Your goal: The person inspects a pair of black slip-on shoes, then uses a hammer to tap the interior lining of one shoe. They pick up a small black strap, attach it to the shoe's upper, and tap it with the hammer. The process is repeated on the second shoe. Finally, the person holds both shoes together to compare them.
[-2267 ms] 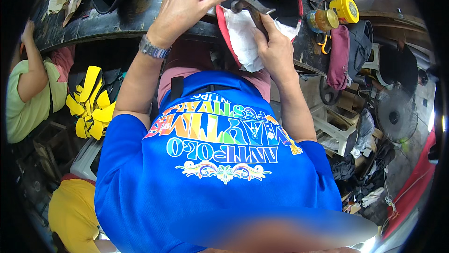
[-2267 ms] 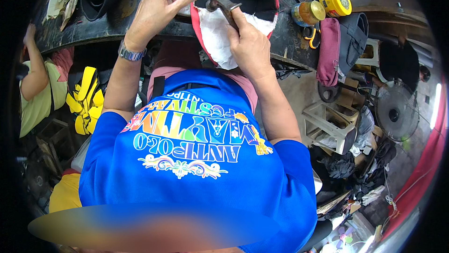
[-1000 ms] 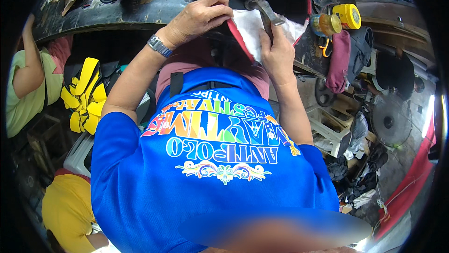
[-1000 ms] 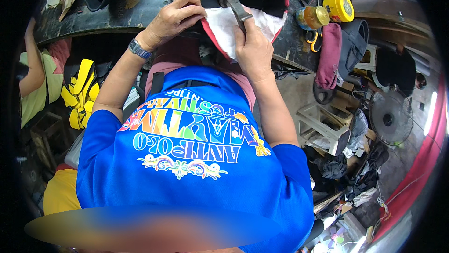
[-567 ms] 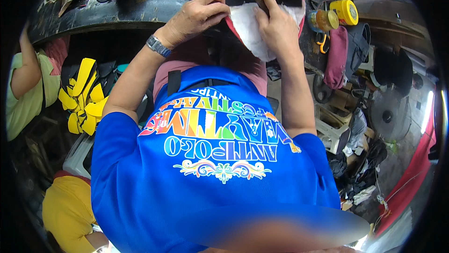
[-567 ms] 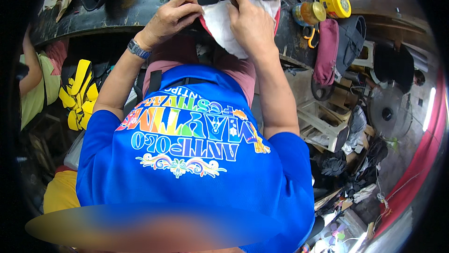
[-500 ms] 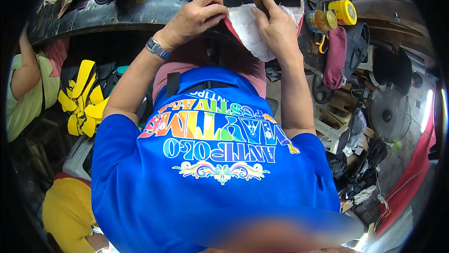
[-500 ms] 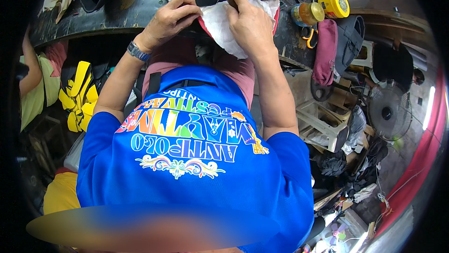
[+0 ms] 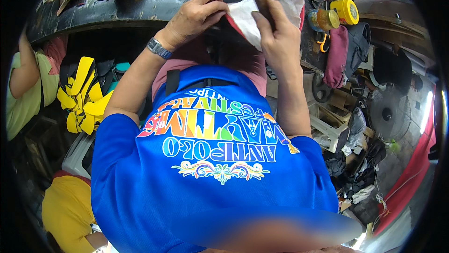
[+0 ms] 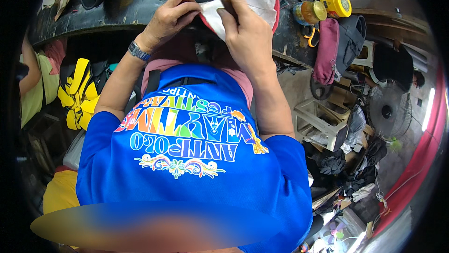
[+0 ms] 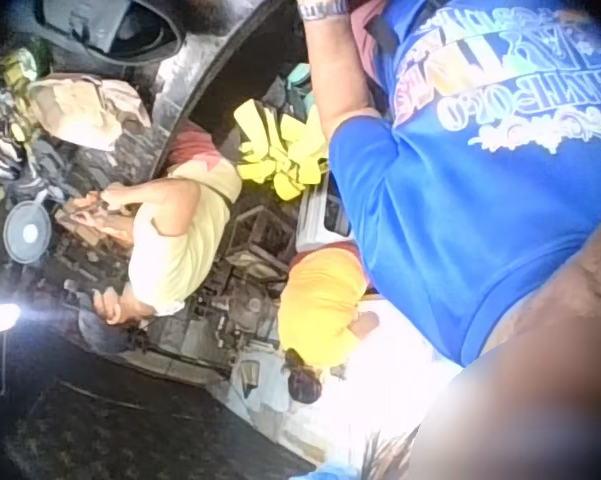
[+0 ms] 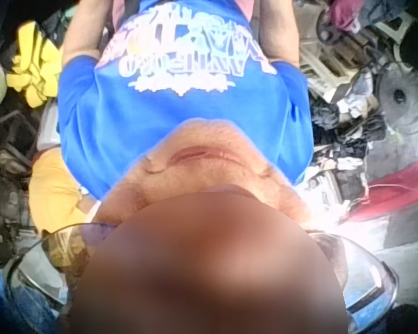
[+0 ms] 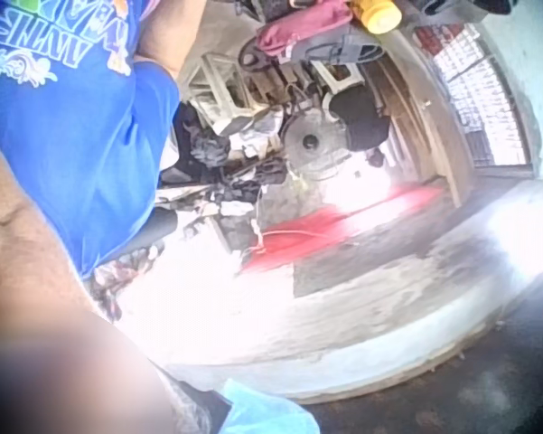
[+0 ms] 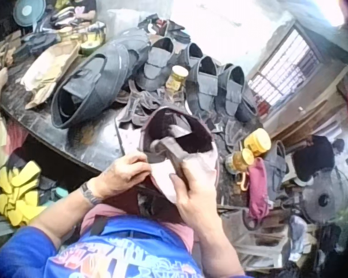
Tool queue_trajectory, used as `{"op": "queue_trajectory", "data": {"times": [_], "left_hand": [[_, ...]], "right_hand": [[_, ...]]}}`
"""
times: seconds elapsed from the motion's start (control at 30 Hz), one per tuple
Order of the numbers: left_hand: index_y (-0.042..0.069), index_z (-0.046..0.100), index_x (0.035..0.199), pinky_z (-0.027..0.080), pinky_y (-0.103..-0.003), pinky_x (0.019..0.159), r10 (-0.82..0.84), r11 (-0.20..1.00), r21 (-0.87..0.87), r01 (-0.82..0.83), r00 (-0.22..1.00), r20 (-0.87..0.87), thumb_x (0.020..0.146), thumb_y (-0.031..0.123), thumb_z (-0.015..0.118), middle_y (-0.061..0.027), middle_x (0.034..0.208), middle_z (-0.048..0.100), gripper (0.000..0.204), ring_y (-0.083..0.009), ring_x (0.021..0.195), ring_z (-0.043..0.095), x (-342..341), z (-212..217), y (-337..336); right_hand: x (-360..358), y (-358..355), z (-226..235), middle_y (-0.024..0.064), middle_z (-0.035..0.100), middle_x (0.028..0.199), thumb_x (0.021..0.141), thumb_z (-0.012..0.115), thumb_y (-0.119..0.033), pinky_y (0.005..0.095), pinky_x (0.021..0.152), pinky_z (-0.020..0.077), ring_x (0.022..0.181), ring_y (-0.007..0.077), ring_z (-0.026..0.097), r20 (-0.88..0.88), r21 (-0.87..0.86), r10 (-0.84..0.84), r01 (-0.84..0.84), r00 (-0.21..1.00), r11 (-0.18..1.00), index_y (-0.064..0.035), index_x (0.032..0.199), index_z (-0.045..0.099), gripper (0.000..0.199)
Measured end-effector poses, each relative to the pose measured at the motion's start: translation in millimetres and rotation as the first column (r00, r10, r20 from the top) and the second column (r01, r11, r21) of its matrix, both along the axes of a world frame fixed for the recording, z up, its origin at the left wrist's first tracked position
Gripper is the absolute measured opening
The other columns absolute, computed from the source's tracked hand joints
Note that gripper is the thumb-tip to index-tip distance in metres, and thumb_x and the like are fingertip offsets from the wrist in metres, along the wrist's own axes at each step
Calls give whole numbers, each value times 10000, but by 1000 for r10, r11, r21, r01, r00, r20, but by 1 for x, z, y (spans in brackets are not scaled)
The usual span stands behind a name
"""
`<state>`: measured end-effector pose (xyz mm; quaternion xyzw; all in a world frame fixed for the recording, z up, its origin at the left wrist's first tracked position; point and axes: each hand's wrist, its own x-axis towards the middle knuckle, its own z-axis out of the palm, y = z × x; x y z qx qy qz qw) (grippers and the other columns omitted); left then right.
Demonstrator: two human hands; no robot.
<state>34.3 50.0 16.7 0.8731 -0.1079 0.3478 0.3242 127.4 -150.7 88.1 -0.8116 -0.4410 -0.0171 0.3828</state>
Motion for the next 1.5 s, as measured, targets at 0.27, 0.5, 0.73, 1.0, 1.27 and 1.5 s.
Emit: {"op": "queue_trajectory", "data": {"times": [0.27, 0.5, 0.73, 1.0, 1.27, 1.5], "left_hand": [[60, 668, 987, 558, -317, 796, -5, 1000, -11, 4, 998, -65, 825, 54, 705, -81, 1047, 607, 166, -274, 926, 649, -4, 5, -4], [55, 652, 994, 560, -308, 814, -37, 995, -95, 35, 999, -23, 842, 50, 696, -83, 1084, 639, 158, -279, 950, 661, -2, 12, -8], [32, 651, 1054, 549, -312, 866, -127, 988, -99, 120, 989, -72, 872, 23, 674, -106, 1106, 661, 183, -259, 987, 668, -1, 17, -9], [48, 629, 1028, 543, -314, 725, -125, 984, -136, 118, 991, -42, 893, 76, 656, -111, 953, 655, 140, -268, 855, 671, 7, 44, -3], [40, 616, 918, 509, -366, 677, -158, 982, 75, 172, 974, -160, 840, 83, 658, -121, 789, 616, 99, -306, 749, 633, 2, 114, 20], [35, 597, 901, 506, -364, 658, -196, 969, 116, 217, 965, -174, 859, 102, 638, -125, 787, 615, 89, -313, 729, 633, 17, 130, 8]], "right_hand": [[-7, -24, -7, 196, 691, 907, 888, 656, -160, 372, 708, 528, 797, 337, 690, -124, -11, -97, 97, 987, 995, -111, 1274, 592, 394], [-4, -19, -8, 238, 674, 916, 893, 632, -207, 490, 720, 513, 818, 446, 650, -48, -245, -253, 234, 966, 941, -121, 1303, 559, 426], [9, -21, 5, 170, 705, 1039, 920, 637, -120, 334, 819, 517, 945, 183, 675, -171, 137, -120, 144, 978, 980, -83, 1362, 519, 459], [31, -27, -4, 204, 678, 1084, 889, 648, -251, 393, 834, 519, 971, 369, 671, -97, -88, -104, 95, 990, 992, -171, 1294, 590, 417], [11, -17, -3, 212, 691, 1033, 917, 633, -151, 369, 805, 527, 907, 307, 697, 48, -190, -144, 151, 988, 970, -108, 1344, 545, 438], [27, -34, -1, 203, 690, 920, 893, 633, -237, 462, 750, 523, 865, 410, 664, -2, -180, -108, 106, 994, 978, -231, 1306, 554, 420]]}}
